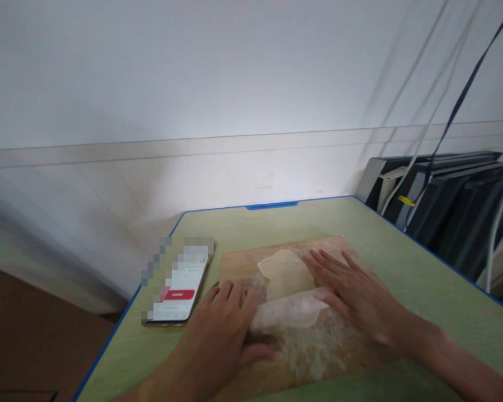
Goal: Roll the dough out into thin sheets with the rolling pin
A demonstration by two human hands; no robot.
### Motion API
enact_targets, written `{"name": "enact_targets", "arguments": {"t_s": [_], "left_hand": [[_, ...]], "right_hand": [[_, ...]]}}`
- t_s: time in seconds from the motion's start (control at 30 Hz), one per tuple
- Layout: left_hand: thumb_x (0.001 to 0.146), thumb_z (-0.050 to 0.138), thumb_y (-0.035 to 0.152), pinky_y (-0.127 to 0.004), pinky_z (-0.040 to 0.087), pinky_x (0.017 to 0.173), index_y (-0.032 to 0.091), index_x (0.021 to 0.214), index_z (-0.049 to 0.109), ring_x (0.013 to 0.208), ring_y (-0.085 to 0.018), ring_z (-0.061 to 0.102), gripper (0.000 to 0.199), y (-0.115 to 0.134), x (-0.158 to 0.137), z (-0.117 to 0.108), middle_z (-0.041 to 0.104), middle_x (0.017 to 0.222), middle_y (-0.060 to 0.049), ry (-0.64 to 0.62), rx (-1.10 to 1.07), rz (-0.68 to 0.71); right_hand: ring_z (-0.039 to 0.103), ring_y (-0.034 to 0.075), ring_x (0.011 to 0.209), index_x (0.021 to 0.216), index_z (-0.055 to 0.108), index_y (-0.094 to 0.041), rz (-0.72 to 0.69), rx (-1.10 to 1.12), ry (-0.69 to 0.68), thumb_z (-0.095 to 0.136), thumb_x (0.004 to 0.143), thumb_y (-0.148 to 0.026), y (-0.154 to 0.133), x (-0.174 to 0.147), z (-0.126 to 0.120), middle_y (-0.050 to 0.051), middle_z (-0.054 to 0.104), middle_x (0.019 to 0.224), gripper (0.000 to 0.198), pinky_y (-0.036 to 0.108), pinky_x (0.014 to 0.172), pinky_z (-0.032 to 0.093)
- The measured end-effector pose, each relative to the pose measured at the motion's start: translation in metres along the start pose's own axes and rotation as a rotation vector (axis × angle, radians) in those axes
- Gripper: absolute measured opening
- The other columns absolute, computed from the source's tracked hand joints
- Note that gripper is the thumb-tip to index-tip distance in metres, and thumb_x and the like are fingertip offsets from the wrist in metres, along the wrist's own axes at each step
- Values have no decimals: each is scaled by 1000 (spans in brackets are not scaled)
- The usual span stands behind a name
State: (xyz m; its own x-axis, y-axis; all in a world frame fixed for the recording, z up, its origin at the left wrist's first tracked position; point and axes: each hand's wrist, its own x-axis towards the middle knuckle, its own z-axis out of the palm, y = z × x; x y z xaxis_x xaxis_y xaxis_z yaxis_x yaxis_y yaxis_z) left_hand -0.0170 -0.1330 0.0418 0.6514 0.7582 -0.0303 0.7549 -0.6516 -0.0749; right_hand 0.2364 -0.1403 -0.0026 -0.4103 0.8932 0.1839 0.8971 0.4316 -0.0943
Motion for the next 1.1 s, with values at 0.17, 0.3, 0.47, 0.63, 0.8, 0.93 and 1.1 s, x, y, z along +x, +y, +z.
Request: {"name": "enact_targets", "arguments": {"t_s": [0.17,0.3,0.47,0.63,0.8,0.93,1.1], "left_hand": [[81,49,55,-43,42,83,13,112,49,100,-29,50,52,-21,14,9,53,109,-13,52,-81,-21],[83,47,54,-43,35,95,13,125,38,119,-29,38,59,-30,16,17,43,128,-15,70,-150,38],[81,47,57,-44,27,102,9,134,26,128,-29,26,76,-25,9,15,31,139,-19,0,-196,84],[73,58,58,-46,25,103,14,137,23,130,-30,23,86,-12,2,11,25,142,-16,-61,-192,94],[70,59,61,-53,26,101,12,137,25,130,-34,21,90,-2,-2,16,25,141,-19,-56,-141,73],[71,59,59,-52,31,98,12,135,28,127,-34,28,85,-3,1,19,31,139,-19,-15,-120,87],[75,59,53,-45,34,99,14,132,34,123,-30,37,73,-10,8,19,39,135,-17,24,-112,77]], "right_hand": [[19,28,130,137,29,-18,-1,-31,-87,19,91,-48,10,50,-9,13,31,140,56,56,100,21],[16,30,130,137,27,-13,6,-24,-130,16,90,-52,4,74,-13,16,25,142,62,55,101,20],[19,25,130,137,24,-10,-22,81,-182,15,90,-53,-8,52,-11,14,26,141,65,49,103,22],[21,20,130,139,19,-17,-33,-32,14,26,91,-45,-23,3,-1,8,25,142,56,45,103,28],[32,19,126,140,15,-14,-94,-215,286,39,87,-44,-37,-28,13,11,34,138,65,36,94,41],[35,21,124,139,22,-19,-58,-228,279,39,87,-46,-38,-25,15,9,36,137,61,39,94,41],[28,21,128,137,28,-21,-1,-110,108,29,91,-44,-27,7,2,7,34,138,52,47,101,30]]}}
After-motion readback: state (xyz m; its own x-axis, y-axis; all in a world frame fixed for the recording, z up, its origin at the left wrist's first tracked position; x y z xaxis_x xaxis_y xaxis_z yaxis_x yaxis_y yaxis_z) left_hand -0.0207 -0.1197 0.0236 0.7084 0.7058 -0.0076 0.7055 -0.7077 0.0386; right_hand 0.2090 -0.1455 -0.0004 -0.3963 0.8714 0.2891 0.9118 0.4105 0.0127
